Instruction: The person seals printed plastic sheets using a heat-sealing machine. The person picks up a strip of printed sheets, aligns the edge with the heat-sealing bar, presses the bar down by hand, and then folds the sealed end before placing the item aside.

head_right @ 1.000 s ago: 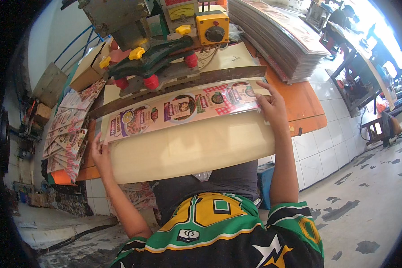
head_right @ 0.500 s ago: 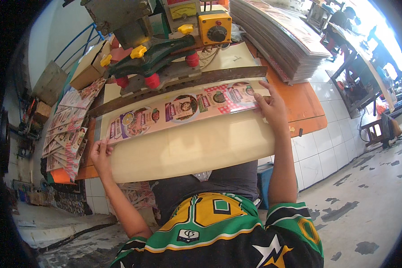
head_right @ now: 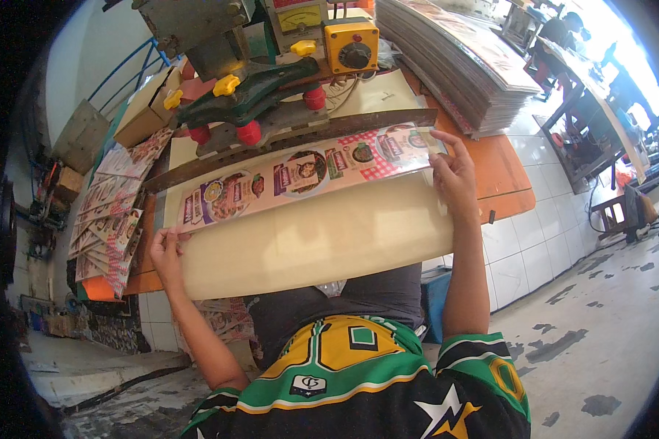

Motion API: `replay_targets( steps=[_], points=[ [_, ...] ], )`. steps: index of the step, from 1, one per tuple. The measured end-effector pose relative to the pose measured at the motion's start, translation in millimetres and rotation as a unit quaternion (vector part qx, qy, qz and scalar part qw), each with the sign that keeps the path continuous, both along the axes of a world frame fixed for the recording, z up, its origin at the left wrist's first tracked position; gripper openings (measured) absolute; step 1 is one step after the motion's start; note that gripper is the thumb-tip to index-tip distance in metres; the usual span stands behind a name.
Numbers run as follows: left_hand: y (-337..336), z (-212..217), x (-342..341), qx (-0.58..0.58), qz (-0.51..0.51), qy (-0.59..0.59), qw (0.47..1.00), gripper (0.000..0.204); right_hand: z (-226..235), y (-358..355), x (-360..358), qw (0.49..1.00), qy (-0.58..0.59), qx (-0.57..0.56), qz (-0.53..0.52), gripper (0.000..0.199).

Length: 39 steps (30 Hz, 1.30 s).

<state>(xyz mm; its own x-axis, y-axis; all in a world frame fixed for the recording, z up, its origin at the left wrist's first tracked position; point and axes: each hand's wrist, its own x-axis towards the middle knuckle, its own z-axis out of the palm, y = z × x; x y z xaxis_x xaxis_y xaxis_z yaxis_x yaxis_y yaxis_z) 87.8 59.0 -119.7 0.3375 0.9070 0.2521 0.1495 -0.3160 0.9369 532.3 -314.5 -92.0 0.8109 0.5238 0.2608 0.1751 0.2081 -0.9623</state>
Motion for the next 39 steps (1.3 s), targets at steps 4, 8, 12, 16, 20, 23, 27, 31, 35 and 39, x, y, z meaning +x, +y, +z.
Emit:
replay_targets(
  steps=[4,8,12,16,20,23,27,31,35,39],
  points=[
    [0,-2,-14,-0.036,-0.029,-0.065,0.997,0.042,6,-3,-7,0.997,-0.008,0.042,-0.063,0.040],
    [-2,-4,-21,-0.065,-0.039,-0.164,0.983,0.046,4,-11,-3,0.996,-0.043,0.065,-0.049,0.047],
    [0,-8,-27,-0.051,-0.049,-0.230,0.971,0.046,6,-10,-9,0.993,-0.067,0.090,-0.024,0.057],
    [-6,-1,-21,-0.058,-0.018,-0.231,0.971,0.032,9,-7,-12,0.993,-0.080,0.080,-0.030,0.061],
    [-1,0,-21,-0.042,-0.044,-0.227,0.972,0.024,9,-8,-11,0.993,-0.087,0.083,-0.010,0.062],
    [-8,8,-10,-0.046,-0.007,-0.184,0.982,0.039,8,-8,-11,0.992,-0.086,0.087,-0.012,0.061],
    [-15,16,-4,-0.039,-0.018,-0.149,0.988,0.050,6,-8,-10,0.992,-0.084,0.098,-0.010,0.062],
    [-13,16,-4,-0.063,-0.023,-0.111,0.992,0.046,7,-8,-9,0.991,-0.089,0.100,-0.015,0.064],
    [-2,3,-14,-0.081,-0.041,-0.084,0.992,0.033,6,-9,-6,0.988,-0.064,0.138,-0.014,0.063],
    [-2,-1,-17,-0.065,-0.080,-0.104,0.989,0.024,4,-9,-5,0.987,-0.075,0.144,-0.019,0.061]
  ],
)
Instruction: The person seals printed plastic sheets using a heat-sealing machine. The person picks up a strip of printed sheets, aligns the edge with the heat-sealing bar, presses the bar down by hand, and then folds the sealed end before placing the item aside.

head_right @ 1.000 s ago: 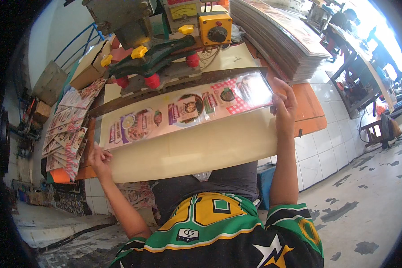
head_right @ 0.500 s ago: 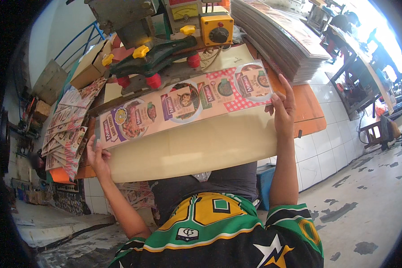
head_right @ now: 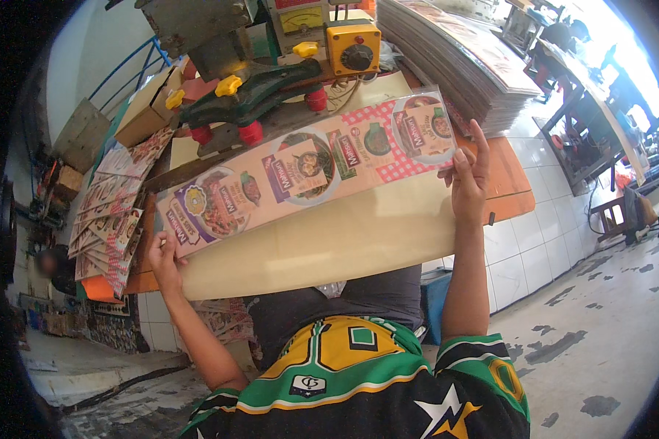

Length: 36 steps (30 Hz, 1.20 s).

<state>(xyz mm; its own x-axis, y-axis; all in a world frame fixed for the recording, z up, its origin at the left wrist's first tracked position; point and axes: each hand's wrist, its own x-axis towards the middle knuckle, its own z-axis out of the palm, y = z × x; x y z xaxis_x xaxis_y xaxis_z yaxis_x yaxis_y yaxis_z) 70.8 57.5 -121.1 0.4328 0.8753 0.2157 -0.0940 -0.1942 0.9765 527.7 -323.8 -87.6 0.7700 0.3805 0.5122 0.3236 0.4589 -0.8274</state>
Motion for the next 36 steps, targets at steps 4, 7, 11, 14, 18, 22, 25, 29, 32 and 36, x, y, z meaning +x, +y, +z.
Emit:
replay_targets(
  steps=[4,7,11,14,18,22,25,29,32,36],
  points=[
    [-2,-3,4,0.040,0.015,-0.046,0.998,0.021,2,1,-3,0.999,-0.018,-0.034,-0.031,0.055],
    [4,-10,1,0.045,0.008,-0.064,0.997,0.018,-2,2,0,0.999,-0.032,-0.033,-0.020,0.053],
    [8,-17,-8,0.048,0.030,-0.076,0.995,0.016,1,8,-1,0.997,-0.047,-0.061,-0.021,0.050],
    [9,-19,-5,0.056,0.054,-0.099,0.992,0.016,2,9,-2,0.996,-0.041,-0.078,-0.028,0.044],
    [11,-19,-4,0.034,0.052,-0.141,0.988,0.017,-19,7,13,0.994,-0.030,-0.106,0.002,0.034],
    [14,-22,-11,0.013,0.057,-0.135,0.989,0.018,-18,9,9,0.993,-0.010,-0.119,0.025,0.026],
    [12,-21,-10,0.018,0.046,-0.125,0.991,0.022,-19,8,13,0.995,-0.001,-0.094,0.038,0.022],
    [10,-23,-9,0.037,0.044,-0.160,0.986,0.023,-15,11,5,0.995,0.020,-0.085,0.055,0.022],
    [8,-21,-8,0.057,0.048,-0.179,0.981,0.025,-24,7,11,0.990,0.019,-0.124,0.068,0.023],
    [18,-27,-22,0.038,0.010,-0.205,0.978,0.028,-24,7,9,0.988,0.012,-0.132,0.078,0.017]
  ],
)
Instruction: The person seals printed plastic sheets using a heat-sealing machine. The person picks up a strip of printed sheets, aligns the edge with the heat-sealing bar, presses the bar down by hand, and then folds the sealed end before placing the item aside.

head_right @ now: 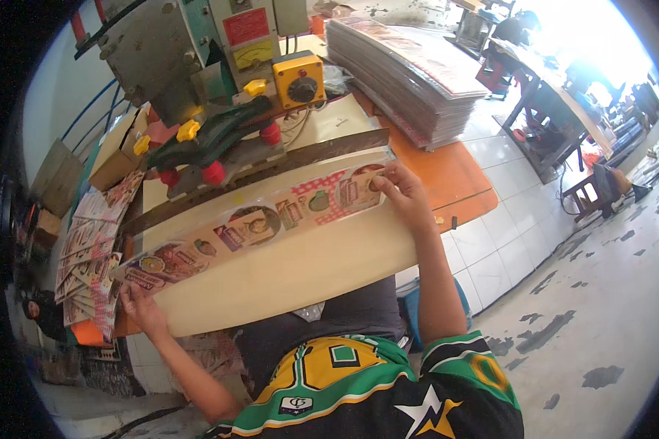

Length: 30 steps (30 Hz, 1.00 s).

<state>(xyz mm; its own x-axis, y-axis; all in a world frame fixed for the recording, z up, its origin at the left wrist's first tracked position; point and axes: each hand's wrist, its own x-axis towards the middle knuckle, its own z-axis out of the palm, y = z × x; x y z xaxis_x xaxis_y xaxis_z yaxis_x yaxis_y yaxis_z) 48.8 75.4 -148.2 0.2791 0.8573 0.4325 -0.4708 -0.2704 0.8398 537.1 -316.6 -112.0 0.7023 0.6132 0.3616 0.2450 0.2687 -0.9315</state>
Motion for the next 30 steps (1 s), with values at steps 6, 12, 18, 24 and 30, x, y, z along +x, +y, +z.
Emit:
replay_targets(
  steps=[6,12,18,24,30],
  points=[
    [4,-5,-2,-0.009,0.020,-0.031,0.999,0.023,5,-6,1,0.999,-0.020,-0.024,0.021,0.023],
    [0,-7,-3,-0.001,0.042,-0.042,0.998,0.022,11,-8,-3,0.998,-0.021,0.029,0.055,0.029],
    [-11,19,-2,0.070,0.038,-0.033,0.996,0.021,18,-1,-9,0.995,-0.007,0.086,0.047,0.026],
    [-12,33,-9,0.055,0.042,-0.014,0.998,0.015,26,3,-24,0.997,0.006,0.081,-0.010,0.019],
    [-20,45,-11,-0.011,0.039,0.014,0.999,0.014,9,13,-24,0.989,0.060,0.134,-0.010,0.026]
  ],
)
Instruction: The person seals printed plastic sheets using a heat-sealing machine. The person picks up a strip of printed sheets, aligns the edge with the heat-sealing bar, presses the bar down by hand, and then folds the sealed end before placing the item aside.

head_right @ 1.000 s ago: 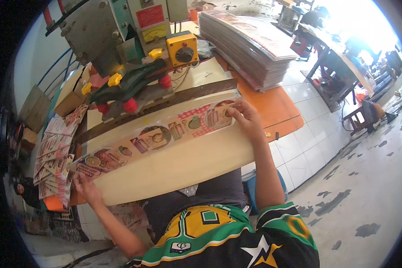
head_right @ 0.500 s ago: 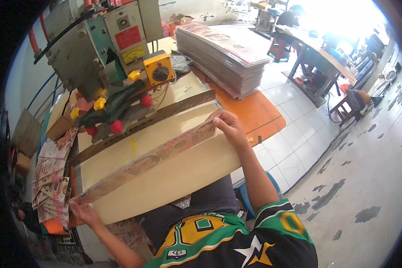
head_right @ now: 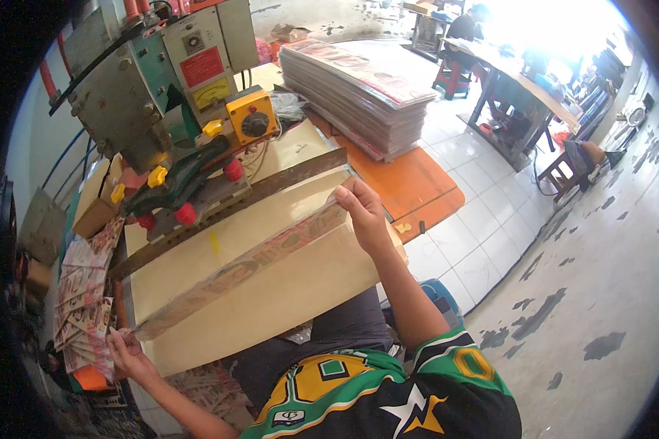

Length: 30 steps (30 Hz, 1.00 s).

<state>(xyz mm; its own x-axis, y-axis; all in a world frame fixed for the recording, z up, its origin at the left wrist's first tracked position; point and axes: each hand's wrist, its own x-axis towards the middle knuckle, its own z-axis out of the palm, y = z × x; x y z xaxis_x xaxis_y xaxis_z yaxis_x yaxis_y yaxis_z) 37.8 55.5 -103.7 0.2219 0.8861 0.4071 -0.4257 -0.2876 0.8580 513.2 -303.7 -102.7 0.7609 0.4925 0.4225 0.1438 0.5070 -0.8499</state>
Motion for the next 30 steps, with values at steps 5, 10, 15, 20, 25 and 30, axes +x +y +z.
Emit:
replay_targets(
  steps=[5,10,15,20,25,30],
  points=[
    [-10,13,-2,-0.067,0.047,-0.001,0.997,0.017,9,4,-13,0.999,-0.032,-0.034,-0.007,0.024],
    [-30,26,-25,-0.012,0.015,0.029,0.999,0.017,8,2,-17,0.999,-0.032,-0.027,-0.003,0.025],
    [-41,22,-72,0.053,-0.024,0.174,0.983,0.023,7,-11,-21,1.000,0.025,0.009,-0.003,0.028],
    [-88,66,-70,0.027,-0.043,0.422,0.905,0.020,41,-26,-37,1.000,0.018,0.002,-0.002,0.025],
    [-137,96,-17,0.084,-0.151,0.484,0.858,0.032,77,-25,-74,0.994,-0.067,-0.089,0.006,0.023],
    [-185,100,79,0.236,-0.191,0.408,0.861,0.038,95,-7,-128,0.964,-0.163,-0.198,0.064,0.016]
  ],
)
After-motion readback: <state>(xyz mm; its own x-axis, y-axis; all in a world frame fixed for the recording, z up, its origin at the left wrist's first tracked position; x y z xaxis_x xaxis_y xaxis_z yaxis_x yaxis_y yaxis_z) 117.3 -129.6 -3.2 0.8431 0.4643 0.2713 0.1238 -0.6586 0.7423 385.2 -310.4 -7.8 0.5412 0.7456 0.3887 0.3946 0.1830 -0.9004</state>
